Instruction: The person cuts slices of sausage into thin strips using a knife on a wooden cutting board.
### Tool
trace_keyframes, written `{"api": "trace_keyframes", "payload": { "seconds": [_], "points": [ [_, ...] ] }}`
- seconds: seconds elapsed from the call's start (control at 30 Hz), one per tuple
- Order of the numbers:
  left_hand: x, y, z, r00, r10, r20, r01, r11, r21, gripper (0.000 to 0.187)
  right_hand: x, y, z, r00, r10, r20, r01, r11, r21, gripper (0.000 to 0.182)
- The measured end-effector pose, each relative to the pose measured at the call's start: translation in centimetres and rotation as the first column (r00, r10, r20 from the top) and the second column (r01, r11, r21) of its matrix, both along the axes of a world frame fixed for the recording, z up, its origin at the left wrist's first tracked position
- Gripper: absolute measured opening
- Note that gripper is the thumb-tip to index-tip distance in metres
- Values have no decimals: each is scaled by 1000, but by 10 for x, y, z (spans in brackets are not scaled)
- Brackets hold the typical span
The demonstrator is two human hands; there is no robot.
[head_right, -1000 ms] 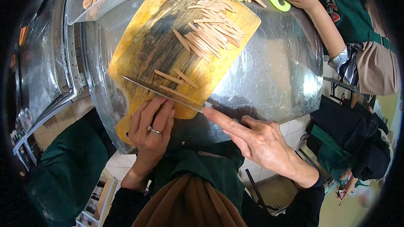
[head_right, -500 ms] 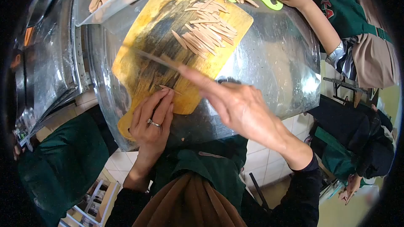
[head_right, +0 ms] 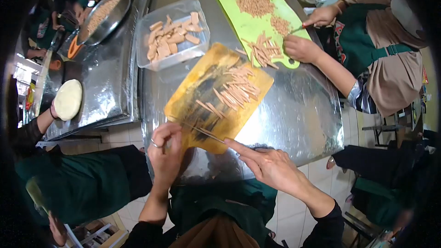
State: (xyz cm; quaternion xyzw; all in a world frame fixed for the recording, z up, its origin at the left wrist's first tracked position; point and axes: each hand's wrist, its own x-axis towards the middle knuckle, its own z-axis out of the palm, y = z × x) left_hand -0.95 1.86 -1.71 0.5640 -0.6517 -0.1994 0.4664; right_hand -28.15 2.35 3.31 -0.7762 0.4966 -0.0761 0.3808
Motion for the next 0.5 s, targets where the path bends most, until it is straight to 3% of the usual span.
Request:
{"api": "trace_keyframes", "payload": {
  "seconds": [0.13,0.2,0.27,0.33,0.4,0.43,0.5],
  "points": [
    [25,-65,22,1000,3,-7,-3,999,-52,16,-8,-22,-8,995,-96,12,97,991,-90,53],
    [39,-110,27,996,16,87,-9,997,-77,21,-17,-36,-18,990,-136,30,139,981,-134,52],
    [46,-159,33,991,33,132,-32,999,-6,25,-17,-47,-7,982,-188,-18,187,980,-68,50],
    [61,-216,19,936,30,350,-8,998,-63,34,-19,-54,-5,973,-232,5,232,973,16,48],
    [67,-278,-9,865,-71,497,81,997,1,49,-26,-57,-20,972,-213,96,220,973,-68,50],
    [66,-289,-7,817,-121,563,119,992,41,57,-27,-58,-26,970,-200,140,216,970,-109,51],
    [51,-295,2,682,-206,702,30,966,255,71,-27,-58,-24,963,-229,139,237,971,-41,51]
  ]
}}
